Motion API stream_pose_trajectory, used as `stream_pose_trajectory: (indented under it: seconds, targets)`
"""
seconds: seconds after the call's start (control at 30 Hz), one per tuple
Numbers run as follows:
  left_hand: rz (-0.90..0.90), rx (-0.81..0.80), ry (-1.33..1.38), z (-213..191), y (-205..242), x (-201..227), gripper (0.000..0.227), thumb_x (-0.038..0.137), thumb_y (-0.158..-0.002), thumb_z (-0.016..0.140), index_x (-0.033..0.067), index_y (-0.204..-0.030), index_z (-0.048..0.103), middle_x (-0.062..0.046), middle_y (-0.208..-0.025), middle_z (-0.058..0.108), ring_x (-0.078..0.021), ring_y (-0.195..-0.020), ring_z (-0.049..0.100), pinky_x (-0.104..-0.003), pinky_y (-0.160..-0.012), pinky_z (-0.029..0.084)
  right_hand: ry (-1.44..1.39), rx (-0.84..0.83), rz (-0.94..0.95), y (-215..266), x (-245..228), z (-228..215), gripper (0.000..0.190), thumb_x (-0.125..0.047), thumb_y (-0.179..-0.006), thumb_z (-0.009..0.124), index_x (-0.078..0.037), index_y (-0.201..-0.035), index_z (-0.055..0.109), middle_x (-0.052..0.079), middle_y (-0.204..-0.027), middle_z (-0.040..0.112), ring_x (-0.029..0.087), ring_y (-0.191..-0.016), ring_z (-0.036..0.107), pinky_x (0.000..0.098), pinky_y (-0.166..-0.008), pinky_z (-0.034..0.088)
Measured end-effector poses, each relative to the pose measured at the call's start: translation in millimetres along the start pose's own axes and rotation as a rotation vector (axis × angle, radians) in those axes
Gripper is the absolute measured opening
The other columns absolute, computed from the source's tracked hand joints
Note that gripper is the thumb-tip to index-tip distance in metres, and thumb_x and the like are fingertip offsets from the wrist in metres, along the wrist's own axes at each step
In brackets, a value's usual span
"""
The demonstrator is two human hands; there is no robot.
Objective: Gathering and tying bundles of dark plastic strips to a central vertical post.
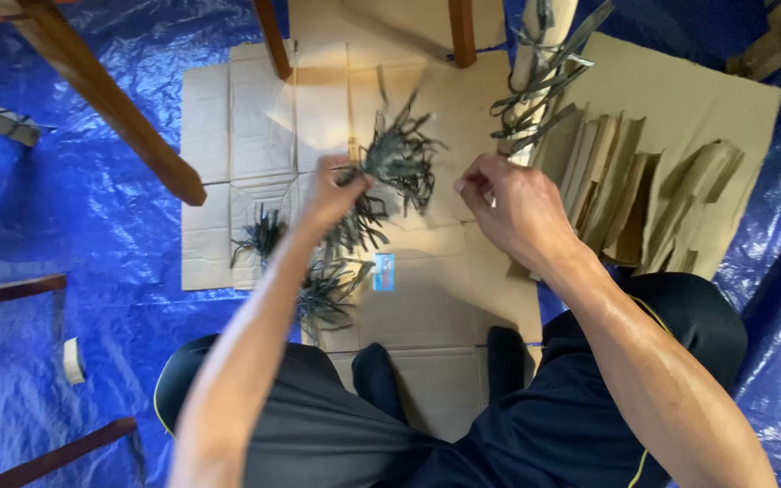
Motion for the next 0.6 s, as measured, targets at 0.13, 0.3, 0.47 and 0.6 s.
stream_pose_trajectory:
  seconds: [0.13, 0.3, 0.47, 0.6]
  targets:
    - [-0.007, -0.137, 0.021, -75, 30, 50, 0.044, 0.028, -0.091, 0.074, 0.0039, -0.125, 0.063, -0.005, -0.095, 0.075, -0.0162, -0.091, 0.068, -0.034, -0.087, 0.051, 0.105, -0.163, 0.042, 2, 0, 21, 0.021, -0.023, -0.096, 0.066, -0.004, -0.100, 0.072, 0.015, -0.091, 0.076, 0.034, -0.086, 0.074, 0.0449, -0.077, 0.057]
    - [-0.116, -0.234, 0.430, -109, 59, 65, 0.027, 0.019, -0.096, 0.065, -0.0005, -0.115, 0.070, -0.004, -0.093, 0.072, -0.0100, -0.074, 0.063, -0.026, -0.068, 0.051, 0.230, -0.271, 0.080, 3, 11, 40, 0.022, -0.028, -0.097, 0.065, -0.008, -0.101, 0.074, 0.016, -0.090, 0.075, 0.039, -0.086, 0.071, 0.0482, -0.079, 0.056]
    - [-0.041, -0.230, 0.682, -113, 70, 81, 0.026, 0.016, -0.095, 0.064, -0.0012, -0.114, 0.067, -0.005, -0.091, 0.071, -0.0092, -0.072, 0.064, -0.025, -0.062, 0.057, 0.155, -0.243, 0.111, -1, 6, 40, 0.020, -0.024, -0.097, 0.064, -0.007, -0.104, 0.072, 0.016, -0.093, 0.076, 0.037, -0.084, 0.072, 0.0471, -0.079, 0.056]
    - [-0.028, -0.268, 0.722, -105, 76, 89, 0.026, 0.016, -0.095, 0.065, -0.0017, -0.114, 0.067, -0.006, -0.092, 0.071, -0.0102, -0.073, 0.066, -0.026, -0.062, 0.059, 0.051, -0.163, 0.050, -4, 6, 46, 0.019, -0.019, -0.096, 0.064, -0.004, -0.106, 0.071, 0.015, -0.100, 0.077, 0.031, -0.085, 0.075, 0.0439, -0.078, 0.059]
Point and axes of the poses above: each hand's wrist, its own y-axis away from the middle knuckle, its own z-axis out of the palm, x = y × z, the point moved 4 cm from there along -y, towards the middle knuckle
